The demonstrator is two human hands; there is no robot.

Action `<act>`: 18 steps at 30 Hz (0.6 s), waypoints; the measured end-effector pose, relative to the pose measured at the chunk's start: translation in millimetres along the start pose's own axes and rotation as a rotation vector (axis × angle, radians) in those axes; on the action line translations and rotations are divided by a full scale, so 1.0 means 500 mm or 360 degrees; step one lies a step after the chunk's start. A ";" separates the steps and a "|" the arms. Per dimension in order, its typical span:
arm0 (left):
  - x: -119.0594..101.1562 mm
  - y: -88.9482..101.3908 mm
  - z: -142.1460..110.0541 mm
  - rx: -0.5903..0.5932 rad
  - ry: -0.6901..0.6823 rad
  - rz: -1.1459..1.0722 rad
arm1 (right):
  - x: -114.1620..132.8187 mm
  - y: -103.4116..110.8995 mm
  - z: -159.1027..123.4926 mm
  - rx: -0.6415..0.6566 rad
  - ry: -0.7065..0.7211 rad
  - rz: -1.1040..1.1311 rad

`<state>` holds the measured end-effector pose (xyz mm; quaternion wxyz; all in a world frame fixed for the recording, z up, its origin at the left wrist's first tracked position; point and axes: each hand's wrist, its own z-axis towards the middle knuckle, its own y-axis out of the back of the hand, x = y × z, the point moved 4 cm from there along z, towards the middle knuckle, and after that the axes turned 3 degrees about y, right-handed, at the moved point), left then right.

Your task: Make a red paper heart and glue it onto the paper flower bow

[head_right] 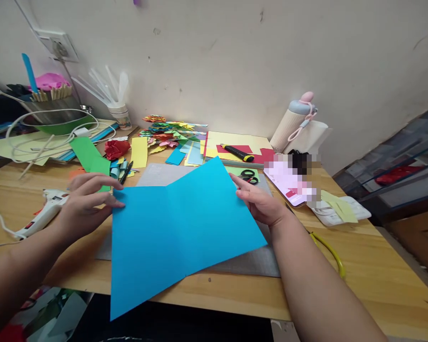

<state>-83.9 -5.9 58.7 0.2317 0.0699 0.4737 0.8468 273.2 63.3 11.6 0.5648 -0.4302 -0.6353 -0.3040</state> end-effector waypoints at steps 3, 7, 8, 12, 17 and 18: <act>0.008 -0.049 0.036 0.0145 0.0032 -0.0047 | -0.009 0.015 0.014 -0.0198 0.0056 0.0019; 0.045 -0.101 0.079 0.0415 0.0084 0.0052 | -0.018 0.026 0.033 -0.0389 0.0171 -0.0021; 0.055 -0.110 0.086 0.0501 0.0101 0.0100 | -0.019 0.027 0.034 -0.0432 0.0204 -0.0054; 0.046 -0.133 0.099 0.0674 0.0149 0.0196 | -0.024 0.024 0.032 -0.0540 0.0178 -0.0317; -0.053 -0.182 0.100 0.0864 0.0087 0.0213 | -0.040 0.026 0.035 -0.0618 0.0060 -0.0764; -0.067 -0.192 0.101 0.0855 0.0114 0.0237 | -0.044 0.030 0.038 -0.0641 0.0047 -0.0798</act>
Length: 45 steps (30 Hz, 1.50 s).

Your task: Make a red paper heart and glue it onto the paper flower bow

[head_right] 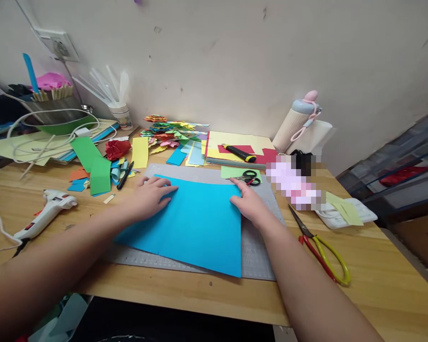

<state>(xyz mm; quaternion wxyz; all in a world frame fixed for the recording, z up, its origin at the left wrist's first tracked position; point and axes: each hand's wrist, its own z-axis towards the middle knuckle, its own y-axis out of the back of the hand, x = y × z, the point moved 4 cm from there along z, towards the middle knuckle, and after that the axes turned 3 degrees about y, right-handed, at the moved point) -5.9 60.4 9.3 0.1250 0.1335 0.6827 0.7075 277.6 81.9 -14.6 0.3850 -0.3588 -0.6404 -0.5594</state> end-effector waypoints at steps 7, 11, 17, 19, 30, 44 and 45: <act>-0.028 -0.033 0.037 -0.0052 0.0209 0.0071 | -0.019 0.014 0.023 -0.0221 0.0061 -0.0121; -0.030 -0.039 0.042 -0.0063 0.0259 0.0067 | -0.028 0.015 0.032 -0.0240 0.0123 -0.0302; -0.032 -0.041 0.042 -0.0053 0.0294 0.0053 | -0.041 0.013 0.041 -0.0185 0.0151 -0.0522; -0.032 -0.040 0.043 -0.0050 0.0301 0.0052 | -0.042 0.012 0.041 -0.0169 0.0155 -0.0551; -0.033 -0.040 0.044 -0.0066 0.0302 0.0058 | -0.044 0.007 0.039 -0.0135 0.0182 -0.0580; -0.035 -0.040 0.045 -0.0053 0.0277 0.0096 | -0.045 0.009 0.037 -0.0137 0.0147 -0.0615; -0.035 -0.040 0.045 -0.0057 0.0281 0.0101 | -0.044 0.009 0.036 -0.0139 0.0142 -0.0619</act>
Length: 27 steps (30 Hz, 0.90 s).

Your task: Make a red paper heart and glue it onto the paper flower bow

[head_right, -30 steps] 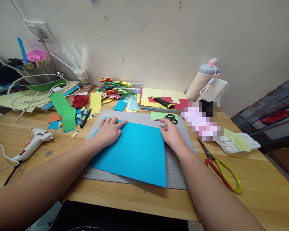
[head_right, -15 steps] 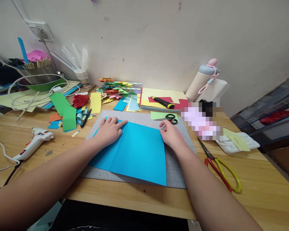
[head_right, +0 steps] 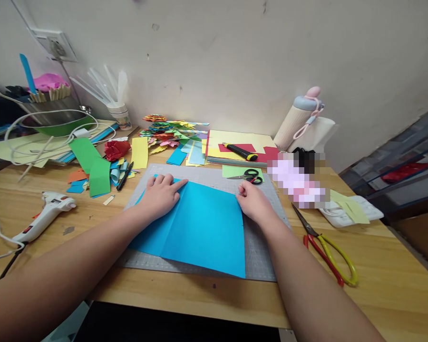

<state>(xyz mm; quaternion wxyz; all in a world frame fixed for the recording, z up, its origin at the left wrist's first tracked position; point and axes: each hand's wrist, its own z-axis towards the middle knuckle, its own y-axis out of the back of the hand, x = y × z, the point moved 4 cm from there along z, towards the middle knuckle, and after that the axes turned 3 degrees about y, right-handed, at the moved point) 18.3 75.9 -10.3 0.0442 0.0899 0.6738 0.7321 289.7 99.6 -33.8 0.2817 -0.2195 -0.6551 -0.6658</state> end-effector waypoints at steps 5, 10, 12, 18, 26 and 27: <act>-0.001 -0.002 0.000 -0.0014 0.0017 0.0006 | 0.004 0.003 -0.003 -0.0003 -0.0051 0.0020; -0.002 -0.003 -0.003 -0.0065 0.0044 -0.0045 | 0.007 0.012 -0.011 -0.0054 -0.0121 0.0214; 0.003 0.004 -0.006 -0.0092 0.0062 -0.0087 | 0.010 0.014 -0.016 -0.0017 -0.0128 0.0324; 0.033 0.040 -0.024 -0.0142 0.0059 -0.0210 | 0.020 0.021 -0.008 -0.0185 0.0009 0.0523; 0.030 0.003 -0.025 -0.0004 -0.0056 -0.0224 | 0.017 0.002 0.007 -0.0285 -0.0027 0.0575; 0.030 -0.003 -0.023 0.0007 -0.0043 -0.0227 | 0.015 0.001 0.004 -0.0272 -0.0066 0.0558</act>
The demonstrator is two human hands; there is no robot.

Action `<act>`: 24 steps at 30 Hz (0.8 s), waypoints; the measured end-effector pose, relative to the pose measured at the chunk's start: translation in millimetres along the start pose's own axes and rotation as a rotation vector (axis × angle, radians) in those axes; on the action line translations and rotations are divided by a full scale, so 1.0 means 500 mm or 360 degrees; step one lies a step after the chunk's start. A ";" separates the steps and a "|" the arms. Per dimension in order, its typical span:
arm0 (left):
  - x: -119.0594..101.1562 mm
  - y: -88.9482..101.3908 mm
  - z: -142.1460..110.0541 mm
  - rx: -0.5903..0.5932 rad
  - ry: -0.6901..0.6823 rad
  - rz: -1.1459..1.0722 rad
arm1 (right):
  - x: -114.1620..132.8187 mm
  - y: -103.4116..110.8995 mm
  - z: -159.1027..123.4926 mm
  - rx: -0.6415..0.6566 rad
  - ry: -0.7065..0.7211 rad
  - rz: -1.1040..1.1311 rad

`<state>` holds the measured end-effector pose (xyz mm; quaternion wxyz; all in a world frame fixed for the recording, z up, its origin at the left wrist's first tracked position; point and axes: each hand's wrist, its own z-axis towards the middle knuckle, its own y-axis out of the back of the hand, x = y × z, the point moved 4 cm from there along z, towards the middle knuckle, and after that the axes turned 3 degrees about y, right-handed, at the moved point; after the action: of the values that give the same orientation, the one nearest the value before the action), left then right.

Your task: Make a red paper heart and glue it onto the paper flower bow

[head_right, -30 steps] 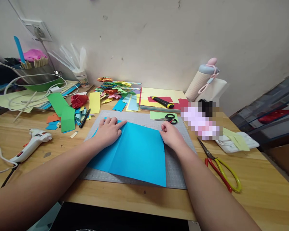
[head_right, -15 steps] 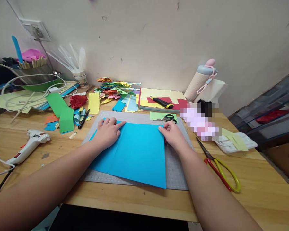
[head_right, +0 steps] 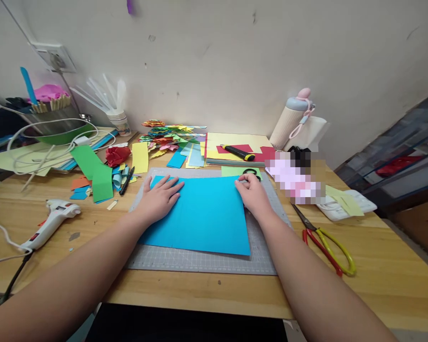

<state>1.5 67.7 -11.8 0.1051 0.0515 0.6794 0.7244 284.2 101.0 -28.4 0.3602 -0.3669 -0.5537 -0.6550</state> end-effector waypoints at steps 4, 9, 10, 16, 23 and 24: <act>0.004 -0.015 0.003 0.0037 0.0055 -0.0018 | -0.004 0.004 -0.009 0.0042 -0.0093 -0.0093; 0.006 -0.018 0.001 0.0086 0.0072 -0.0010 | -0.007 0.000 -0.011 0.0091 -0.0148 -0.0156; 0.006 -0.017 0.001 0.0089 0.0070 -0.0007 | -0.008 -0.001 -0.011 0.0093 -0.0163 -0.0163; 0.007 -0.019 0.003 0.0099 0.0066 0.0001 | -0.010 -0.003 -0.015 0.0097 -0.0228 -0.0161; 0.005 -0.016 0.001 0.0088 0.0057 -0.0006 | -0.015 -0.004 -0.016 0.0123 -0.0261 -0.0108; 0.005 -0.015 0.000 0.0084 0.0055 -0.0008 | -0.015 -0.004 -0.016 0.0123 -0.0260 -0.0104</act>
<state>-0.4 68.9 -19.5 0.0938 0.0399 0.7001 0.7068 285.2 93.9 -36.8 0.3063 -0.3867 -0.6177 -0.6125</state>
